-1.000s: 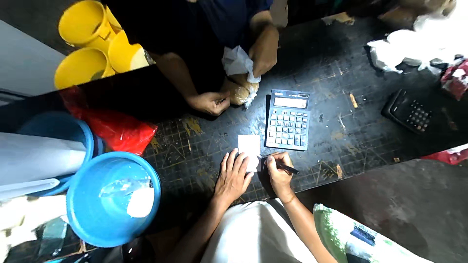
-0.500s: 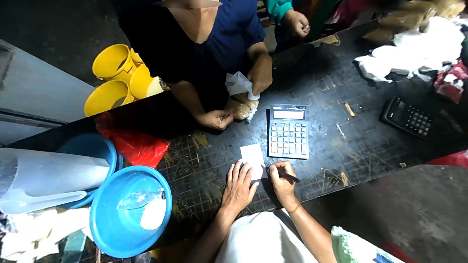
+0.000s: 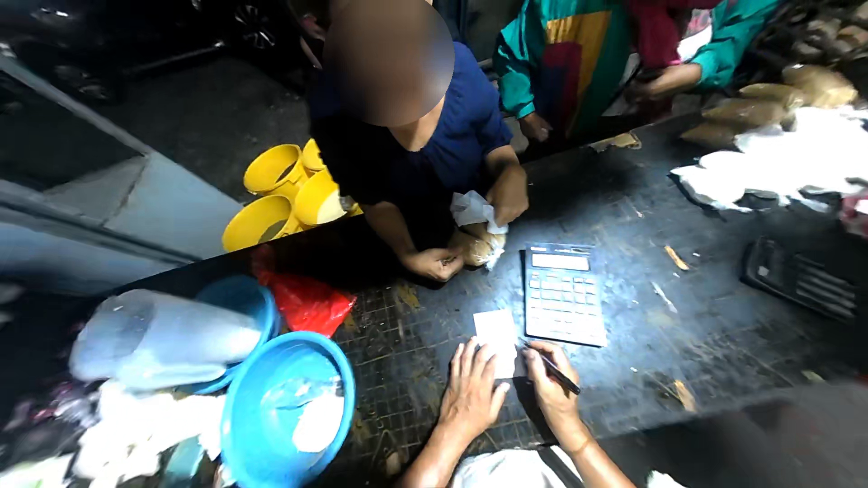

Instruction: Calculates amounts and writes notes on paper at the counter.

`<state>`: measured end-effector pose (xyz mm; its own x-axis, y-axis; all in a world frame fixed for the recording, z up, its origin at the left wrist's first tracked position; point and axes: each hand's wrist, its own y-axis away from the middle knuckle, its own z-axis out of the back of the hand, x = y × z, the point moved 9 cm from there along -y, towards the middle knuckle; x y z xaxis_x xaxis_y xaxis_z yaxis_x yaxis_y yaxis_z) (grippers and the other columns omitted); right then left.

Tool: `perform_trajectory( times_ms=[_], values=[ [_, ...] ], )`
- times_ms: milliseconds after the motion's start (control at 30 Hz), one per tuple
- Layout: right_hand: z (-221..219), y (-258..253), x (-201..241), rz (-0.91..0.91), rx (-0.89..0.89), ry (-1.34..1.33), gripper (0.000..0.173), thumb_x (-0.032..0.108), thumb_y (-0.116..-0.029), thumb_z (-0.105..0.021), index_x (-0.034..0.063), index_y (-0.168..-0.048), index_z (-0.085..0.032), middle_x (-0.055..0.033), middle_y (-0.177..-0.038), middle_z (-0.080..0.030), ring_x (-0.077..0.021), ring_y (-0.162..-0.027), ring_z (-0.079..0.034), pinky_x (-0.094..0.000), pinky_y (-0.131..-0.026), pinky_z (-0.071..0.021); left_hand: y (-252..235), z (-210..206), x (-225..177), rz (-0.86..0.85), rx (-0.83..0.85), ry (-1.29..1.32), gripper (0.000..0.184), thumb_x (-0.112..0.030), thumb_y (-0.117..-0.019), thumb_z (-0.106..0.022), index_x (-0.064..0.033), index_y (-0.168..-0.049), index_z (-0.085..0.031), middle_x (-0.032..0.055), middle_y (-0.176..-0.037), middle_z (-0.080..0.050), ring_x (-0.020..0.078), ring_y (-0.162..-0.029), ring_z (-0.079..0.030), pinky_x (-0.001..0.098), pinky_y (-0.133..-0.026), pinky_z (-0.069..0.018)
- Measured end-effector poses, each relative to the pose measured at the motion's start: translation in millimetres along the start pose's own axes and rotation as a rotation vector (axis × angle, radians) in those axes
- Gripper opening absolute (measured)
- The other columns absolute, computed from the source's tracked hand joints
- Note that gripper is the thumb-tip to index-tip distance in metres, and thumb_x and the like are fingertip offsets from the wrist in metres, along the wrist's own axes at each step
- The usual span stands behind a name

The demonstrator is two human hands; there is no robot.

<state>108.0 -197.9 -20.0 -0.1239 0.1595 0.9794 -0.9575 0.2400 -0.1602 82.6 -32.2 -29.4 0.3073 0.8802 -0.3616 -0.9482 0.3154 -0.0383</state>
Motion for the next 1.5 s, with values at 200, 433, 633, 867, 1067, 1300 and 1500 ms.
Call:
perform_trajectory(
  times_ms=[200, 433, 633, 867, 1067, 1300, 1500],
  values=[
    [-22, -1, 13, -0.024, 0.091, -0.119, 0.023, 0.008, -0.0976, -0.06, -0.0053, -0.116, -0.061, -0.0041, -0.103, -0.067, -0.0018, -0.075, -0.064, -0.02, -0.065, -0.0574, 5, 14, 12, 0.048, 0.002, -0.003, 0.048, -0.044, -0.1008, -0.057, -0.0146, -0.139, -0.062, 0.0037, -0.154, -0.052, 0.0286, -0.152, -0.034, 0.0529, -0.126, -0.0221],
    [-18, -8, -4, -0.096, 0.054, -0.092, 0.013, 0.005, -0.0952, -0.063, -0.0028, -0.106, -0.064, -0.0034, -0.084, -0.072, -0.007, -0.064, -0.065, -0.0254, -0.058, -0.0587, 3, 5, 4, 0.04, 0.02, 0.045, 0.05, -0.043, -0.1027, -0.053, -0.01, -0.138, -0.063, 0.0123, -0.149, -0.056, 0.0378, -0.147, -0.04, 0.061, -0.121, -0.0271],
    [-29, -10, -12, -0.064, 0.106, 0.101, 0.009, 0.014, -0.0908, -0.067, 0.0075, -0.086, -0.063, 0.0006, -0.07, -0.065, -0.0074, -0.059, -0.062, -0.0265, -0.055, -0.0543, 5, -5, 6, 0.008, -0.002, 0.014, 0.05, -0.045, -0.1041, -0.048, -0.0152, -0.142, -0.059, 0.0077, -0.152, -0.053, 0.0335, -0.15, -0.034, 0.058, -0.123, -0.0251],
    [-34, -6, -11, 0.032, 0.133, 0.168, 0.01, 0.013, -0.0905, -0.068, 0.0053, -0.086, -0.066, -0.0009, -0.072, -0.066, -0.0066, -0.059, -0.061, -0.0245, -0.054, -0.0538, 6, -6, 6, -0.004, -0.006, 0.002, 0.049, -0.044, -0.1033, -0.049, -0.0135, -0.14, -0.061, 0.0058, -0.155, -0.05, 0.032, -0.152, -0.032, 0.056, -0.124, -0.0235],
    [-36, -7, -7, 0.077, 0.14, 0.276, 0.013, 0.017, -0.0914, -0.067, 0.0056, -0.085, -0.065, -0.0014, -0.07, -0.065, -0.0075, -0.057, -0.061, -0.0258, -0.052, -0.0528, 5, -7, 6, -0.009, 0.008, 0.006, 0.049, -0.042, -0.1026, -0.05, -0.0135, -0.141, -0.06, 0.0051, -0.156, -0.049, 0.031, -0.153, -0.03, 0.0555, -0.124, -0.0215],
    [-36, -7, -3, 0.112, 0.128, 0.254, 0.012, 0.013, -0.0914, -0.067, 0.0039, -0.084, -0.065, -0.0031, -0.071, -0.065, -0.0078, -0.058, -0.06, -0.0242, -0.052, -0.0524, 5, -7, 7, -0.014, 0.003, 0.004, 0.049, -0.043, -0.1031, -0.049, -0.0146, -0.143, -0.058, 0.0057, -0.157, -0.048, 0.0308, -0.154, -0.028, 0.0553, -0.125, -0.0193],
    [-32, -7, -4, 0.101, 0.104, 0.235, 0.011, 0.012, -0.0914, -0.066, 0.0033, -0.084, -0.065, -0.0032, -0.073, -0.065, -0.0072, -0.059, -0.06, -0.0232, -0.053, -0.0525, 4, -7, 7, -0.009, 0.014, -0.018, 0.05, -0.045, -0.1034, -0.048, -0.0159, -0.143, -0.058, 0.0057, -0.156, -0.048, 0.0306, -0.153, -0.028, 0.0544, -0.125, -0.0199]
  ],
)
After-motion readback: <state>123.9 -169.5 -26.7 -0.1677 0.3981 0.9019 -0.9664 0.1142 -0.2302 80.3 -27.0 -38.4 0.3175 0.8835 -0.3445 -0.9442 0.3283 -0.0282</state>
